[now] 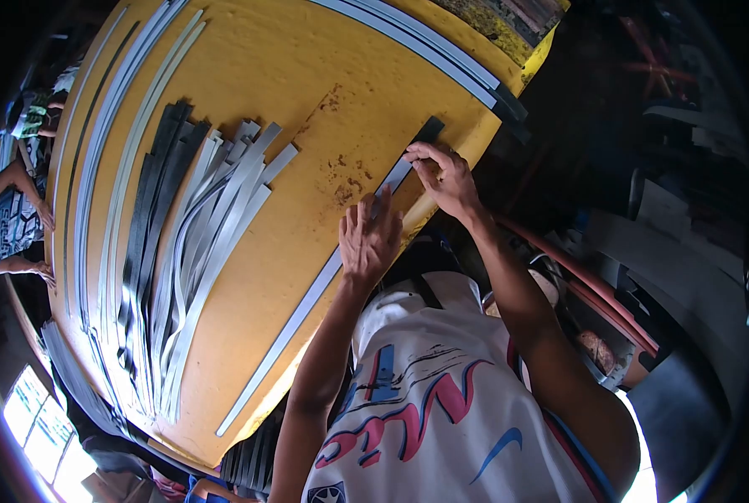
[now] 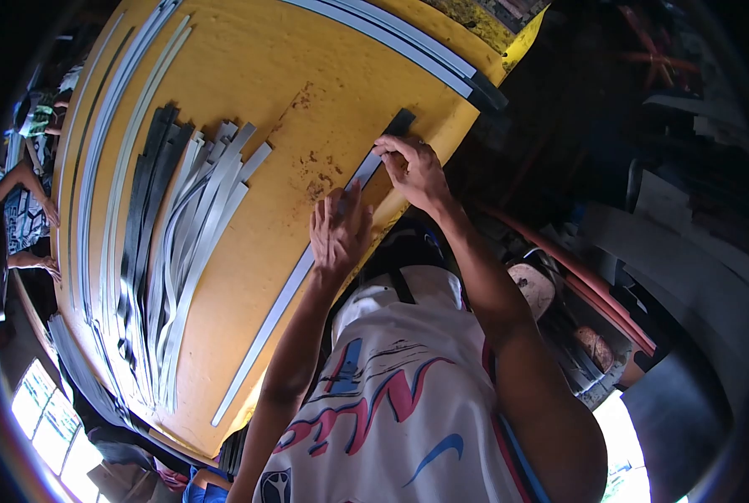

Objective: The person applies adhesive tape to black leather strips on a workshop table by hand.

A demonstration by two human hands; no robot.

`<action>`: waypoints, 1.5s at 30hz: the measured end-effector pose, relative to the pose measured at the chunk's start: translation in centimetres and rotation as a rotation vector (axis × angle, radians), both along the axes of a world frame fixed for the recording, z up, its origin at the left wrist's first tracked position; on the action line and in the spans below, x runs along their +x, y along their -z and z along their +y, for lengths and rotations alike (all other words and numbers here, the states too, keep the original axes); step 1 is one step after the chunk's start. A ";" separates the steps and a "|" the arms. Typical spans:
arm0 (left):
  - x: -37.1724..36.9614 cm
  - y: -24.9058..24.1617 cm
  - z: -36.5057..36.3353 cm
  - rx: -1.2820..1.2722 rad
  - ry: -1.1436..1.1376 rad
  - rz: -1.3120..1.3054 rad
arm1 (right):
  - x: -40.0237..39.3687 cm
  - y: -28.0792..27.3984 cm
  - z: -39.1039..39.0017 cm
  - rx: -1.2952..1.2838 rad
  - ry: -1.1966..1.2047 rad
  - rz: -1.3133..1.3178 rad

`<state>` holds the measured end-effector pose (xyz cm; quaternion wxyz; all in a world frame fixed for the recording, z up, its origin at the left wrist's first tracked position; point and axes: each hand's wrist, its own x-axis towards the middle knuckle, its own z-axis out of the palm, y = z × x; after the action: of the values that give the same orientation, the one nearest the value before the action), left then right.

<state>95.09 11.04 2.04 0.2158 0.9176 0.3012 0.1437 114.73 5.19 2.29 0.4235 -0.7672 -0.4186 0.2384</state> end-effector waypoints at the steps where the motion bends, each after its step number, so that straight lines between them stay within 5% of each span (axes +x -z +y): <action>1: 0.3 0.1 0.0 0.000 -0.001 0.001 | 0.0 0.2 0.0 0.000 0.000 -0.007; 32: 2.4 1.1 0.4 -0.055 0.053 -0.094 | 1.0 0.3 -0.2 0.025 -0.075 -0.067; 35: 2.4 1.1 0.4 -0.079 0.047 -0.113 | 1.0 -0.1 -0.3 0.010 -0.085 -0.030; 37: 2.4 1.1 0.5 -0.086 0.041 -0.120 | 0.9 -0.7 -0.3 -0.017 0.054 0.222; 45: 2.3 0.2 0.1 -0.106 0.008 -0.048 | 0.6 0.9 1.2 0.038 0.047 -0.048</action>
<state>97.43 11.16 1.82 0.2718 0.9025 0.2992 0.1486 115.33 6.40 1.41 0.4334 -0.7741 -0.4150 0.2019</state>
